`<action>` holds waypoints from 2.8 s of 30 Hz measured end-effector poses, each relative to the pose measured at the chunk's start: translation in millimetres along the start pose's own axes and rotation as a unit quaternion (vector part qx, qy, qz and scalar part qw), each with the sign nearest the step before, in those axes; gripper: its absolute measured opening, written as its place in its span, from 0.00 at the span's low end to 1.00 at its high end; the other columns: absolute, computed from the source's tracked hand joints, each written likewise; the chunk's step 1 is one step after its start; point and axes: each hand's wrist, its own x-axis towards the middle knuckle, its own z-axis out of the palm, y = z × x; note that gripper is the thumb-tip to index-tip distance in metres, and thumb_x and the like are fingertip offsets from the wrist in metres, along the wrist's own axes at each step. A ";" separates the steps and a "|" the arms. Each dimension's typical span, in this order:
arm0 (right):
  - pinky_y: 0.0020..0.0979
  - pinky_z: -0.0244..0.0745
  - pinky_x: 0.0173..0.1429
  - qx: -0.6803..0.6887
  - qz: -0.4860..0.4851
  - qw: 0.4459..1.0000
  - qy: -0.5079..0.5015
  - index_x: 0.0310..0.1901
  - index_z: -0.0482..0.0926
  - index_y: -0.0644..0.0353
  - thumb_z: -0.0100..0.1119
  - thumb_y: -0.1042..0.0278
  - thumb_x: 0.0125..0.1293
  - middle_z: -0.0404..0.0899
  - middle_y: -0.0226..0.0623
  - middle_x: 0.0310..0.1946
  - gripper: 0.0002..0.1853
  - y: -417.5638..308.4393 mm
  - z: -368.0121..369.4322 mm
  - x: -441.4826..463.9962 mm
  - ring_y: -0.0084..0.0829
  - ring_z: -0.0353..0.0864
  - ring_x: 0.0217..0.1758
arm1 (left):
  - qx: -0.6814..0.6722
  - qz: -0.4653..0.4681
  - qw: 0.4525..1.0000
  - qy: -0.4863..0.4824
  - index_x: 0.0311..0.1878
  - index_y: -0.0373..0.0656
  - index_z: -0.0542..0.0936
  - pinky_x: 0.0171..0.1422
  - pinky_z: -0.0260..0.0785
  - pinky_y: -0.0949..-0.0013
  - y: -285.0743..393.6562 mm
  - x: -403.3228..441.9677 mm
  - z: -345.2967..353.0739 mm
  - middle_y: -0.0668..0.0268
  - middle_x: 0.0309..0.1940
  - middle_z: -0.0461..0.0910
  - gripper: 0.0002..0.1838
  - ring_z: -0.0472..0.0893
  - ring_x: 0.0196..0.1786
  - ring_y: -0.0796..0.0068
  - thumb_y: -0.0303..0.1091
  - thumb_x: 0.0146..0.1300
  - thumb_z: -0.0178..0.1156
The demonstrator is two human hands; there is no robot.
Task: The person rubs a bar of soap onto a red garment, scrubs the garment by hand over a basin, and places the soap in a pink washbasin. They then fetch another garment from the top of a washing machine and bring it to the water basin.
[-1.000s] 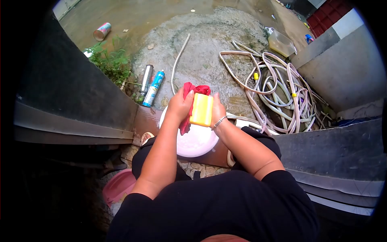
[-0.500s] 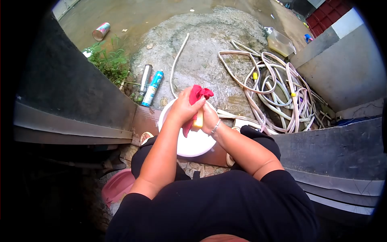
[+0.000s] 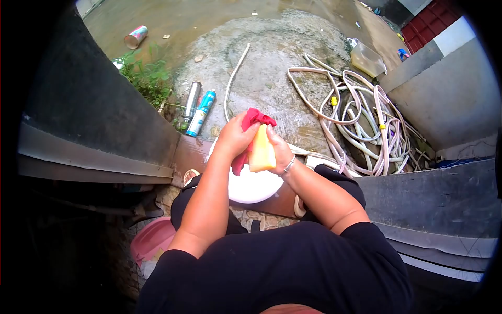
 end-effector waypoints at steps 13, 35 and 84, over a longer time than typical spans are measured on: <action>0.40 0.77 0.42 -0.188 0.040 0.980 0.048 0.61 0.61 0.54 0.44 0.41 0.63 0.73 0.43 0.43 0.31 -24.3 -49.3 1.9 0.38 0.78 0.39 | 0.109 0.027 0.977 0.182 0.47 0.45 0.75 0.46 0.70 0.59 -11.4 3.1 -26.5 0.50 0.36 0.79 0.16 0.78 0.43 0.50 0.40 0.57 0.56; 0.36 0.76 0.45 -0.288 0.021 0.956 -0.045 0.65 0.55 0.57 0.43 0.41 0.64 0.73 0.44 0.47 0.35 -65.1 20.2 -27.2 0.36 0.77 0.41 | 0.094 -0.014 0.984 0.152 0.39 0.50 0.78 0.43 0.71 0.58 1.7 -36.3 -29.4 0.58 0.32 0.80 0.15 0.79 0.39 0.56 0.41 0.46 0.63; 0.43 0.69 0.56 -0.151 -0.003 0.980 0.128 0.57 0.65 0.59 0.45 0.53 0.67 0.69 0.42 0.54 0.22 4.1 29.6 -32.7 0.38 0.71 0.54 | -0.010 -0.174 0.951 -0.257 0.41 0.37 0.80 0.43 0.71 0.67 -15.3 -34.1 4.8 0.56 0.35 0.81 0.31 0.81 0.36 0.66 0.55 0.42 0.66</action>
